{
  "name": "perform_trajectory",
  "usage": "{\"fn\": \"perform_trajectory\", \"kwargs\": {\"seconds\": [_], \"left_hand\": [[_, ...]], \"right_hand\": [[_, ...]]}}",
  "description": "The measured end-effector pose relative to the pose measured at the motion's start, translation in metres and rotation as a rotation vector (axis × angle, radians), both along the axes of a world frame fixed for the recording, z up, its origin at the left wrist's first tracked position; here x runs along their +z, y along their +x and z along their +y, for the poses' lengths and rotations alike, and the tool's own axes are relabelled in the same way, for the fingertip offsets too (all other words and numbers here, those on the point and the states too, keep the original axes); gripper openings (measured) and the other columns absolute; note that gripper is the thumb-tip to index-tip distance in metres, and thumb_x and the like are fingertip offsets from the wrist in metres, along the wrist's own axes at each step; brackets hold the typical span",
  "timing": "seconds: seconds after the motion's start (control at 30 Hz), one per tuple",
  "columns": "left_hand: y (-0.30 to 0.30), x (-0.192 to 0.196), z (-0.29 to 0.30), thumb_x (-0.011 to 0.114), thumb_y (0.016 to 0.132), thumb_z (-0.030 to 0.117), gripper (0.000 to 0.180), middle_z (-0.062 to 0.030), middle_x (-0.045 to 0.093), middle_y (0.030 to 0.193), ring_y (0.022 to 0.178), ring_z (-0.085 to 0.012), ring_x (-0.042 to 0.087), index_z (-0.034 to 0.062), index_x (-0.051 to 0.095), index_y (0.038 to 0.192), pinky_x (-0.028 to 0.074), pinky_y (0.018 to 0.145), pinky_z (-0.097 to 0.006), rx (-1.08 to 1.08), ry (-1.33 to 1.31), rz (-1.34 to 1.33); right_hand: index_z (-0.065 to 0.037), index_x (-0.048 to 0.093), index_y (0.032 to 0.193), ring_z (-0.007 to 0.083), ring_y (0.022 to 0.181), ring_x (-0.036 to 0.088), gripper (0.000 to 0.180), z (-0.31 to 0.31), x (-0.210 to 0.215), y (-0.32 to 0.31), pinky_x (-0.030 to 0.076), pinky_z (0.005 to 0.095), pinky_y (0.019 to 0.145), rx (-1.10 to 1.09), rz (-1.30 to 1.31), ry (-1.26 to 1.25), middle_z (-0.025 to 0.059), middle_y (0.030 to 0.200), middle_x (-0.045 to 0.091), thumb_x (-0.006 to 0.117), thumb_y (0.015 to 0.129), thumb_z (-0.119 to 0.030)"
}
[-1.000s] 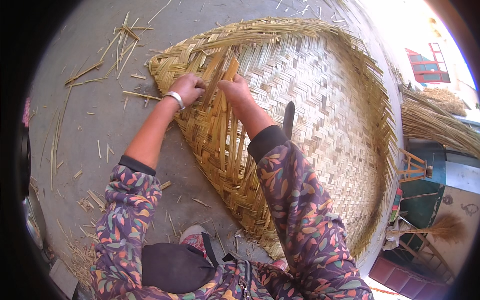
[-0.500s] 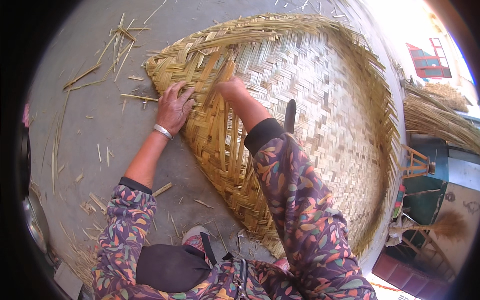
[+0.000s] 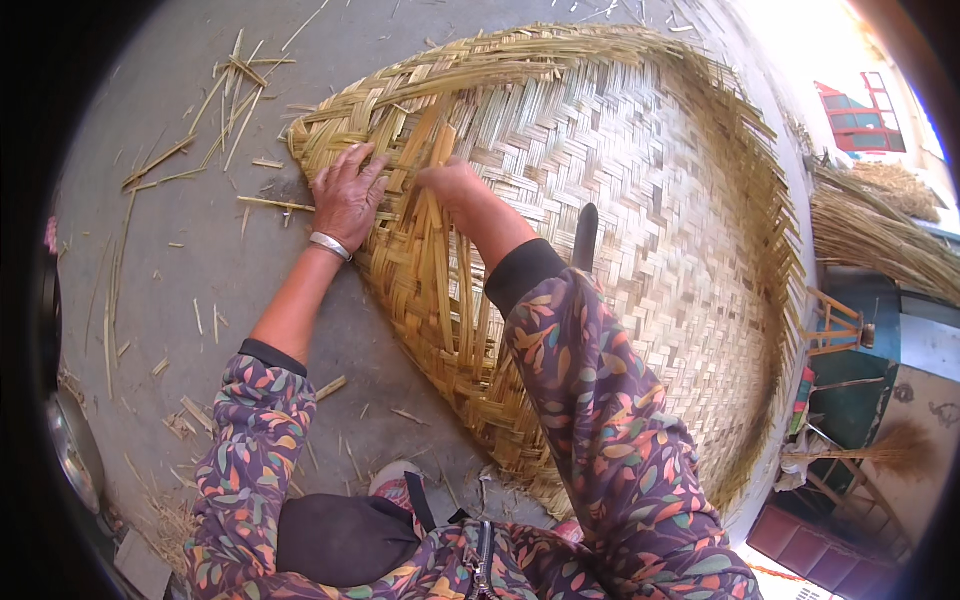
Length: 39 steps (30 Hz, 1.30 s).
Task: The person sits on the floor and uses a curved knife to trim and adjust the edges of a large woven mat. They repeatedly tap and press the mat's edge to secure the weave and remove excess strands.
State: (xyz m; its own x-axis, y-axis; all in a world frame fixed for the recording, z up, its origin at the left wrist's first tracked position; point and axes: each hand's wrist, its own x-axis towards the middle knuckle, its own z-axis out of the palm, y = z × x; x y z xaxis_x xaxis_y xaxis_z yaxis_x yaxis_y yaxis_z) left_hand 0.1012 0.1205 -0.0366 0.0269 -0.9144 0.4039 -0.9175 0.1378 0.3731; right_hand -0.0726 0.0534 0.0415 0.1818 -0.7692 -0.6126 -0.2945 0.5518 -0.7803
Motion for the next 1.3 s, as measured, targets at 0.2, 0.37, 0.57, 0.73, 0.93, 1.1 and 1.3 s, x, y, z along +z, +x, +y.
{"fn": "perform_trajectory", "kwargs": {"seconds": [0.2,0.37,0.57,0.73,0.93,1.1,1.3], "left_hand": [[-0.001,-0.005,-0.001,0.054,0.096,0.035,0.033,-0.0032,0.052,0.138,0.133,-0.0219,0.043,0.0236,0.064,0.125,0.027,0.108,-0.045,0.012,-0.085,0.029],[-0.001,-0.005,0.000,0.053,0.096,0.036,0.031,-0.0039,0.053,0.138,0.133,-0.0224,0.042,0.0236,0.067,0.121,0.027,0.108,-0.045,0.002,-0.074,0.032],[-0.003,-0.001,-0.001,0.050,0.097,0.041,0.035,-0.0022,0.051,0.141,0.136,-0.0212,0.039,0.0234,0.068,0.120,0.026,0.109,-0.045,0.013,0.051,0.018],[-0.004,0.003,-0.001,0.047,0.098,0.042,0.037,-0.0030,0.048,0.143,0.138,-0.0220,0.036,0.0238,0.066,0.124,0.025,0.110,-0.046,0.017,0.144,-0.018],[-0.003,0.012,-0.002,0.043,0.099,0.046,0.041,-0.0038,0.045,0.145,0.139,-0.0224,0.033,0.0249,0.065,0.127,0.023,0.111,-0.045,-0.008,0.252,-0.038],[-0.002,0.013,-0.002,0.041,0.099,0.050,0.044,-0.0035,0.046,0.145,0.140,-0.0222,0.032,0.0237,0.067,0.123,0.021,0.111,-0.045,-0.028,0.263,-0.022],[0.005,-0.006,-0.003,0.044,0.098,0.051,0.046,-0.0045,0.047,0.145,0.139,-0.0224,0.035,0.0226,0.062,0.129,0.023,0.112,-0.045,-0.051,0.125,0.131]], "right_hand": [[0.009,0.059,0.108,0.0263,0.073,0.070,0.026,-0.001,-0.005,-0.004,0.062,0.0409,0.065,-0.028,-0.286,0.154,0.0167,0.091,0.068,0.059,0.087,-0.006],[0.009,0.060,0.108,0.0253,0.073,0.069,0.026,0.000,-0.011,-0.007,0.061,0.0404,0.064,-0.034,-0.388,0.194,0.0158,0.089,0.068,0.060,0.086,-0.005],[0.007,0.062,0.106,0.0272,0.078,0.069,0.025,0.006,-0.006,-0.003,0.060,0.0411,0.067,-0.101,-0.404,0.154,0.0160,0.092,0.068,0.059,0.083,0.000],[0.007,0.061,0.108,0.0273,0.078,0.070,0.027,0.006,-0.004,-0.004,0.061,0.0404,0.068,-0.084,-0.453,0.156,0.0163,0.093,0.068,0.058,0.083,0.001],[0.006,0.060,0.111,0.0266,0.080,0.070,0.029,0.008,-0.006,-0.004,0.060,0.0394,0.070,-0.078,-0.472,0.106,0.0148,0.096,0.068,0.056,0.083,0.001],[0.006,0.060,0.112,0.0264,0.079,0.070,0.029,0.009,-0.003,-0.001,0.060,0.0393,0.069,-0.092,-0.397,0.084,0.0144,0.096,0.068,0.055,0.084,0.001],[0.006,0.060,0.112,0.0264,0.077,0.069,0.028,0.006,-0.002,0.002,0.060,0.0390,0.066,-0.083,-0.253,0.060,0.0154,0.094,0.068,0.058,0.085,0.000]]}}
